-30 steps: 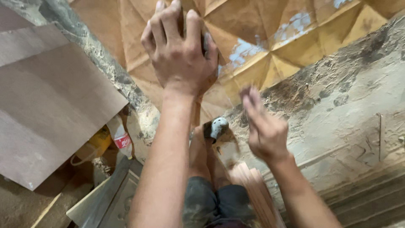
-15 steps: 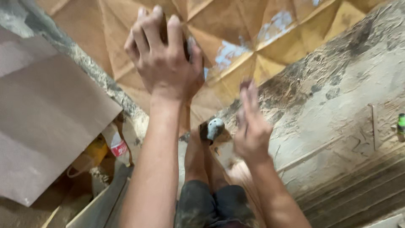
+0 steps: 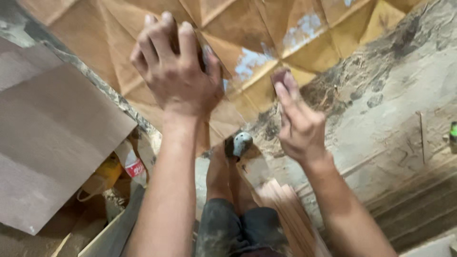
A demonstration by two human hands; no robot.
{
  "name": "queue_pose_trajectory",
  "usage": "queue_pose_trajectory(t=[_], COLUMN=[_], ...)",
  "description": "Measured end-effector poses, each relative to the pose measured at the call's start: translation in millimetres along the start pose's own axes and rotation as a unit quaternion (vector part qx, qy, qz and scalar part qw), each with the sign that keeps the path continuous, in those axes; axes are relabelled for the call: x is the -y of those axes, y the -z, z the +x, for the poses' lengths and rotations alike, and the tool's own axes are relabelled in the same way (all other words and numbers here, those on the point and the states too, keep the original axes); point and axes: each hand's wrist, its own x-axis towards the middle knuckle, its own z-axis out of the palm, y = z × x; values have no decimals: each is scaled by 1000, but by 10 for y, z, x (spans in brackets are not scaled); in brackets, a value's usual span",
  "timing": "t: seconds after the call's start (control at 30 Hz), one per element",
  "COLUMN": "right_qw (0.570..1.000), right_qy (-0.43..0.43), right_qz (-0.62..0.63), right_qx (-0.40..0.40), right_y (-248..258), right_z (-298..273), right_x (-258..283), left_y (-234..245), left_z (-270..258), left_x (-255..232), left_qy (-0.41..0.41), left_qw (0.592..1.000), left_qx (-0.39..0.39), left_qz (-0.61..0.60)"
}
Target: The person sands a large wooden panel with a geometric diamond pattern using a sanding block. They hold the panel steady with their left hand while moving the sanding block back and forth across the surface with their right hand.
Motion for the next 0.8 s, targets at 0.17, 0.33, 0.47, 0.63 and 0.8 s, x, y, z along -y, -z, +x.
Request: queue_pose_trajectory(t=[0.17,0.33,0.47,0.63,0.8], right_qw=[999,998,999,998,1000], right_qy=[16,26,27,27,1], right_qz=[13,40,24,50,-22], right_qx=[38,42,30,4,21], right_y=[134,74,161,-7,64], right_z=[12,107,25,149,-12], right_x=[-27,-160,-43,-218,-9], left_y=[-14,-32,30,62,56], left_z=[70,-11,58,-32,80], left_x=[6,20,-40,-18,-66], left_qy=[-21,-12,-9,-6,3], left_qw=[999,1000,999,1000,1000], left_qx=[-35,-9,-28,-10,-29], left_qz=[23,26,19,9,2])
